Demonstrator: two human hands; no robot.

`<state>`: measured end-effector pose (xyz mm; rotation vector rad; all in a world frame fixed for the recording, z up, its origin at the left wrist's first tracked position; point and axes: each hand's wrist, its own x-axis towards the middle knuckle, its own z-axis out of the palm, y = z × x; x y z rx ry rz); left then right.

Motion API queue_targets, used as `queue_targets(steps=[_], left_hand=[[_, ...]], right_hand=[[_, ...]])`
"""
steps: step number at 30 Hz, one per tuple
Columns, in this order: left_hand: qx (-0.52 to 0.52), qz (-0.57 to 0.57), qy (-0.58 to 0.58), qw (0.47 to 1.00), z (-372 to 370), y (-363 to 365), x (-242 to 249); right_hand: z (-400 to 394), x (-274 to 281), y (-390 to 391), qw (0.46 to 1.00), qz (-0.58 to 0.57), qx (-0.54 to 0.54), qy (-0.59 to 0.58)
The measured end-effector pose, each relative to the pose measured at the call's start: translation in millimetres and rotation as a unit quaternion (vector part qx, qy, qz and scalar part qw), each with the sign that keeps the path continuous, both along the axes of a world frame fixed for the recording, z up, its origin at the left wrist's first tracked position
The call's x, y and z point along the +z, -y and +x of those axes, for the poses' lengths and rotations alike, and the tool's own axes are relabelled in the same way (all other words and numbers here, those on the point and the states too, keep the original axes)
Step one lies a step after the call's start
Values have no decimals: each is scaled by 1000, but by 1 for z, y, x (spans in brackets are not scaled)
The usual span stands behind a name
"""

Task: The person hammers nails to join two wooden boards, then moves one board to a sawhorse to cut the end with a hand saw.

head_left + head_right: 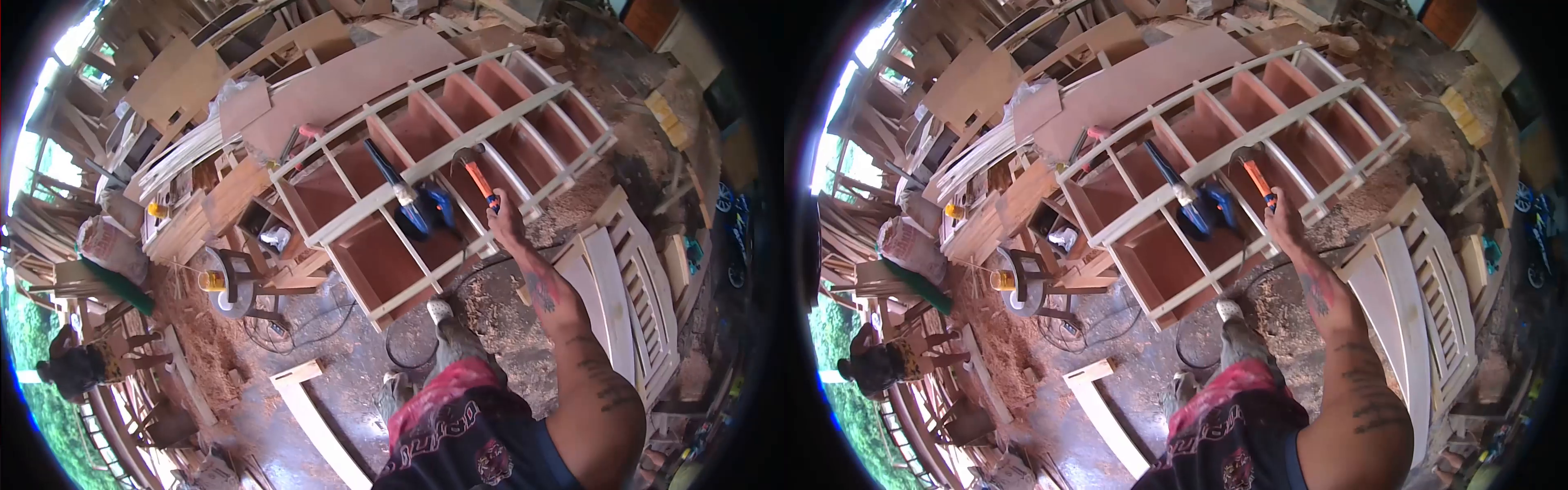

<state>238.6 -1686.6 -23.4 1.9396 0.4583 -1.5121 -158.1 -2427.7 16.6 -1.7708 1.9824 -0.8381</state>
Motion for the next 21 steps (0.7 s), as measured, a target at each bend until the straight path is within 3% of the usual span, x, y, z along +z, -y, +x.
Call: queue_targets(steps=[4, 8, 12, 14, 15, 18, 21], left_hand=[[65, -10, 6, 998, -25, 50, 40], [176, -77, 62, 979, -6, 141, 69], [110, -131, 126, 977, 21, 246, 75], [82, -222, 91, 967, 30, 291, 67], [58, -200, 97, 973, 24, 326, 71], [-82, -206, 118, 968, 2, 430, 82], [-39, -275, 59, 959, -17, 523, 66]], right_hand=[[23, -43, 50, 998, 37, 45, 36], [32, -94, 46, 995, 1, 79, 68], [21, -116, 42, 990, -1, 117, 79], [16, -113, 45, 987, 20, 142, 71], [14, -108, 46, 986, 28, 152, 67], [3, -85, 46, 988, 43, 139, 42], [-18, -47, 26, 995, 32, 73, 69]])
